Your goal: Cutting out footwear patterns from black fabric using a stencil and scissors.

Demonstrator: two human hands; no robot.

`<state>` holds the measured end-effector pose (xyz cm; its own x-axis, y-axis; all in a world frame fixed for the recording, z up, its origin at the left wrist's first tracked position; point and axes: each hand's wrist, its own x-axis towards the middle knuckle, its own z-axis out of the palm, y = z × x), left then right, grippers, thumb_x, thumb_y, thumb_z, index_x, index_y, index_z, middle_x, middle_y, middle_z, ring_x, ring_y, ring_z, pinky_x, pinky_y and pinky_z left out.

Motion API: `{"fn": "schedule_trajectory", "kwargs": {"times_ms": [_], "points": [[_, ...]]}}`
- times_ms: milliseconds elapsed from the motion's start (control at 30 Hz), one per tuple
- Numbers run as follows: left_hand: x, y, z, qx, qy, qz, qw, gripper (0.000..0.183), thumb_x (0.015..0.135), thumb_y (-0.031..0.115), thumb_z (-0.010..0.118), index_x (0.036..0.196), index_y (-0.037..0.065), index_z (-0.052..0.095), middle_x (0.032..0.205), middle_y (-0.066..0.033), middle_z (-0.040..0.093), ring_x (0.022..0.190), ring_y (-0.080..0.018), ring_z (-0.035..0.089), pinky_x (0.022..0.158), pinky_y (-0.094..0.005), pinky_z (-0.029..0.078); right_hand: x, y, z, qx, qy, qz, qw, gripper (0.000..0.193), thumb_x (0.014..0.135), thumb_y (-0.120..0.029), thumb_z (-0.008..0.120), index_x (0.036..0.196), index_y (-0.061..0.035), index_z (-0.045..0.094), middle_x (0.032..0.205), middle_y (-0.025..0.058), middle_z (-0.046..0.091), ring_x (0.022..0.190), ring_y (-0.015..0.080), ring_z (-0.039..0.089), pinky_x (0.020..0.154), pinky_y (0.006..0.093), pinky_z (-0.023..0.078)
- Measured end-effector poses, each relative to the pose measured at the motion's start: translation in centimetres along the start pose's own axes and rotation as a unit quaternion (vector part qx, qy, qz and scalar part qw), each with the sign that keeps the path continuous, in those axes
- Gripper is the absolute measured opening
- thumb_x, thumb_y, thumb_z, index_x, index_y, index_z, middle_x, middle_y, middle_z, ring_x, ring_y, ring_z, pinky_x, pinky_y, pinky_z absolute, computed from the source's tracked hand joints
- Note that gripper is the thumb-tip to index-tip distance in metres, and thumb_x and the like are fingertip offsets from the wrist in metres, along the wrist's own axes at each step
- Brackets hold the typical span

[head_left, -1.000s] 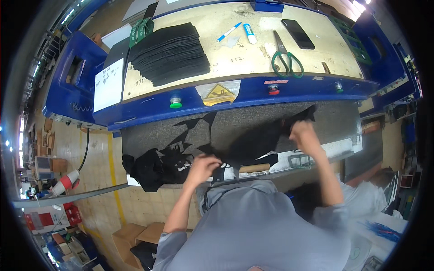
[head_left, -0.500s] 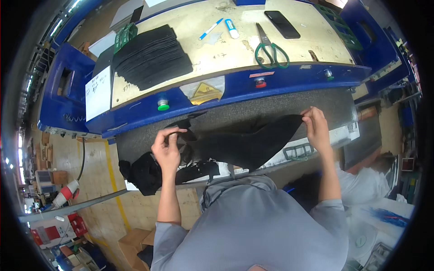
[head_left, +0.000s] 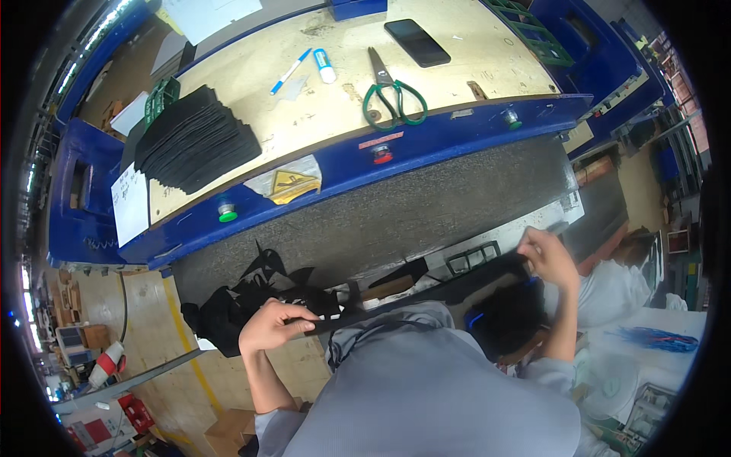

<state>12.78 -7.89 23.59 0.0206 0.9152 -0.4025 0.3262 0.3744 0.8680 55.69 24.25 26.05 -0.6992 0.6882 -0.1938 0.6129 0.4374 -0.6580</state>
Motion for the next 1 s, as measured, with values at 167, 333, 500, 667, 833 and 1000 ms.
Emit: {"fn": "schedule_trajectory", "kwargs": {"times_ms": [167, 333, 500, 667, 833, 1000], "points": [[3.0, 0.8, 0.9, -0.084, -0.007, 0.013, 0.996, 0.013, 0.085, 0.006, 0.077, 0.096, -0.001, 0.075, 0.076, -0.0097, 0.073, 0.067, -0.009, 0.067, 0.061, -0.0238, 0.049, -2.2, 1.3, -4.7, 0.032, 0.008, 0.037, 0.999, 0.017, 0.09, -0.012, 0.07, 0.085, 0.0006, 0.059, 0.067, 0.0069, 0.057, 0.061, 0.0152, 0.049, 0.058, 0.0308, 0.042], [5.3, 3.2, 1.1, -0.052, -0.21, 0.109, 0.97, 0.018, 0.083, 0.005, 0.078, 0.099, 0.0, 0.076, 0.087, -0.0124, 0.076, 0.078, -0.0205, 0.075, 0.069, -0.0285, 0.056, -3.4, 2.1, -8.5, 0.065, -0.073, 0.052, 0.994, 0.018, 0.089, -0.012, 0.073, 0.085, 0.002, 0.063, 0.072, 0.0064, 0.065, 0.069, 0.0158, 0.06, 0.067, 0.0303, 0.047], [5.2, 2.9, 1.4, -0.093, -0.211, 0.145, 0.962, 0.017, 0.082, 0.003, 0.078, 0.098, 0.0, 0.076, 0.087, -0.0127, 0.076, 0.077, -0.0201, 0.075, 0.069, -0.0283, 0.056, -4.8, 3.7, -8.9, 0.127, -0.076, 0.039, 0.988, 0.017, 0.087, -0.014, 0.075, 0.086, 0.0009, 0.067, 0.076, 0.0067, 0.069, 0.073, 0.0162, 0.065, 0.07, 0.0299, 0.049], [7.1, 2.8, 0.7, -0.056, -0.092, 0.034, 0.994, 0.014, 0.081, 0.007, 0.08, 0.091, -0.001, 0.075, 0.079, -0.0116, 0.074, 0.073, -0.0204, 0.073, 0.065, -0.0298, 0.054, -3.4, 4.5, -6.8, 0.106, -0.042, 0.079, 0.99, 0.015, 0.087, -0.014, 0.075, 0.089, -0.0006, 0.069, 0.078, 0.0058, 0.07, 0.075, 0.0147, 0.065, 0.071, 0.0295, 0.05], [7.7, 0.1, 0.3, -0.242, -0.208, 0.24, 0.917, 0.014, 0.079, 0.007, 0.079, 0.079, -0.004, 0.071, 0.095, -0.0249, 0.073, 0.096, -0.0426, 0.071, 0.083, -0.0463, 0.056, -1.6, 4.4, -6.2, 0.159, -0.146, 0.046, 0.975, 0.017, 0.09, -0.016, 0.073, 0.093, -0.0002, 0.068, 0.084, 0.0066, 0.07, 0.081, 0.014, 0.063, 0.075, 0.0303, 0.049], [8.5, -0.8, 2.8, -0.323, -0.079, 0.061, 0.941, 0.016, 0.094, 0.01, 0.063, 0.084, -0.002, 0.061, 0.1, -0.0222, 0.07, 0.106, -0.0347, 0.067, 0.091, -0.0402, 0.051, -2.1, 3.9, -5.4, 0.186, -0.075, 0.022, 0.979, 0.019, 0.091, -0.016, 0.072, 0.093, 0.001, 0.066, 0.084, 0.0063, 0.068, 0.081, 0.0145, 0.061, 0.076, 0.0302, 0.048]]}}
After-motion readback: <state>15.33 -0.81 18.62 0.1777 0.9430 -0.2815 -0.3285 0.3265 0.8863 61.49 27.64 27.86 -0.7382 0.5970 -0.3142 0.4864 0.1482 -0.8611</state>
